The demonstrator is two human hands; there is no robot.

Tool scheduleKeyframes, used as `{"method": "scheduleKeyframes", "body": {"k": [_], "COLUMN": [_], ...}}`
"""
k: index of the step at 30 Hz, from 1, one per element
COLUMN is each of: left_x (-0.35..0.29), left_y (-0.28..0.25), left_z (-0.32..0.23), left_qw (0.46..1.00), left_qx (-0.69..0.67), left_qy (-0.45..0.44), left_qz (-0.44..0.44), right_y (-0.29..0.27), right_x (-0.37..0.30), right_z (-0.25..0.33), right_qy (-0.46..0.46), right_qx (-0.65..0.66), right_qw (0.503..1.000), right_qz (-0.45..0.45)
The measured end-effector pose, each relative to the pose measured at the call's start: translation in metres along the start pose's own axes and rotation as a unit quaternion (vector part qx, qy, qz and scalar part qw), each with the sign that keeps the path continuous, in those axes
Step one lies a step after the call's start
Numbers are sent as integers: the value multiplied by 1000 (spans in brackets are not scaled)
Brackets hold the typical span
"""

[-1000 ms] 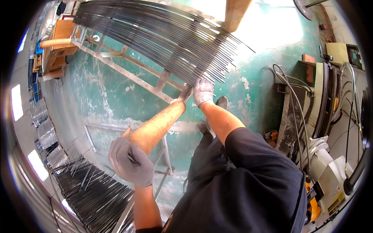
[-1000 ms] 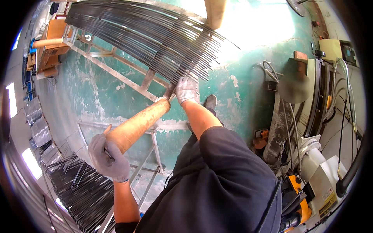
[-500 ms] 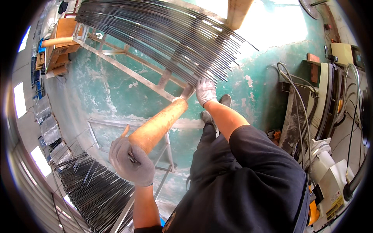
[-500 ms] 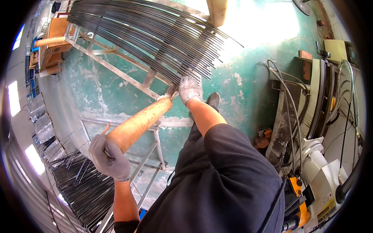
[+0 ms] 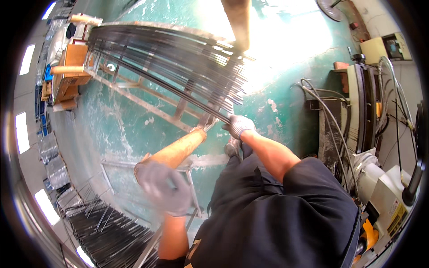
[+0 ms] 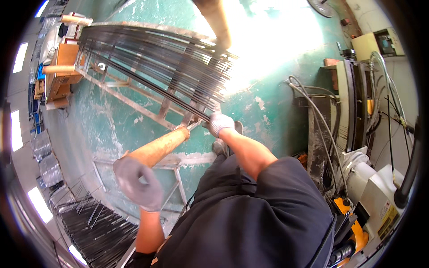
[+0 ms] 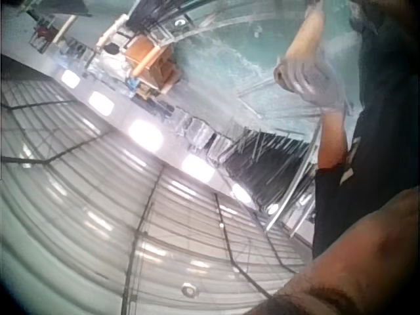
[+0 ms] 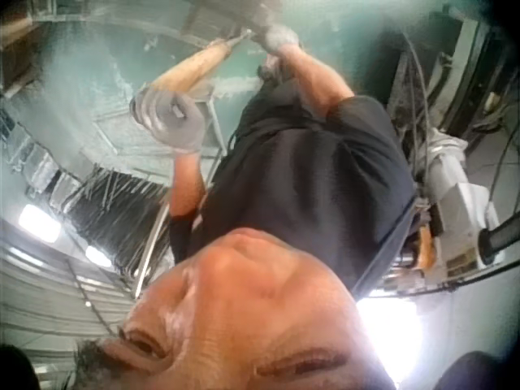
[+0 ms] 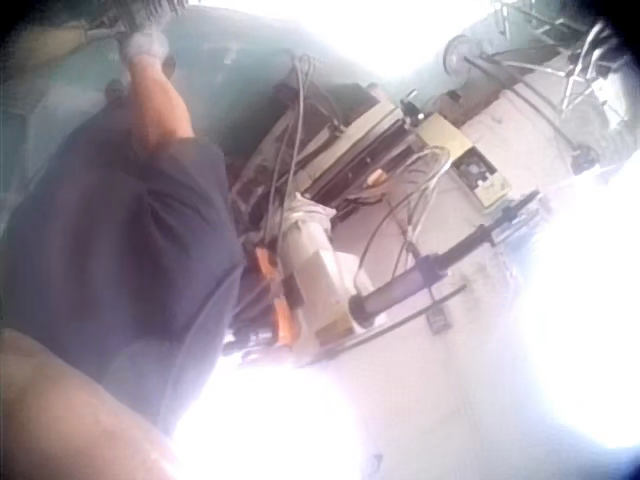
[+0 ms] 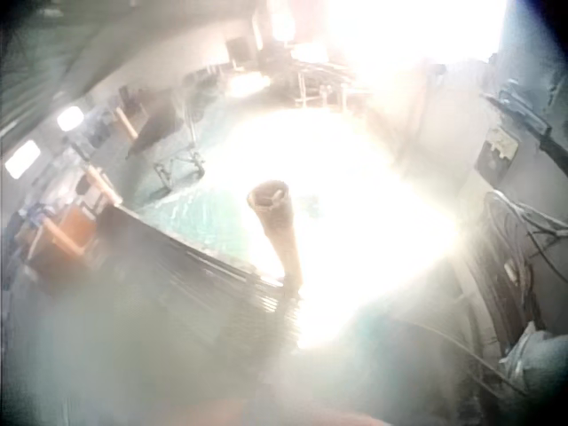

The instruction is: The person repeatedly feeds bundles of straight metal rods into a bending machine, operates the lever to bend them, and then removes the bent rods to place them on a nearby rack. The process is repeated continuously throughout the clip.

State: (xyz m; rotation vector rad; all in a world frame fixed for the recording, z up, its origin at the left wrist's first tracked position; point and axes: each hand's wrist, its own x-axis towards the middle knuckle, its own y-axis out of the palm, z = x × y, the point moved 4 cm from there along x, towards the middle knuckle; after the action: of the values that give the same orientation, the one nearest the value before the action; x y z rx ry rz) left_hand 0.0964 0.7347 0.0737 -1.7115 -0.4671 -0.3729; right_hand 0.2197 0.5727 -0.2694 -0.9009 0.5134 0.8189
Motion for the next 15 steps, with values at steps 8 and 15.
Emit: {"method": "scheduleKeyframes", "body": {"k": [8,15], "left_x": [-145,-122], "left_y": [171,250], "left_z": [5,68], "left_qw": [720,316], "left_qx": [-483,-701], "left_qy": [-466,-617], "left_qz": [177,165], "right_y": [-79,-61], "right_x": [-211,-402], "right_z": [-105,-161], "right_qy": [118,167], "right_qx": [-99,-159], "right_qw": [987,960], "right_qz": [-52,-161]}}
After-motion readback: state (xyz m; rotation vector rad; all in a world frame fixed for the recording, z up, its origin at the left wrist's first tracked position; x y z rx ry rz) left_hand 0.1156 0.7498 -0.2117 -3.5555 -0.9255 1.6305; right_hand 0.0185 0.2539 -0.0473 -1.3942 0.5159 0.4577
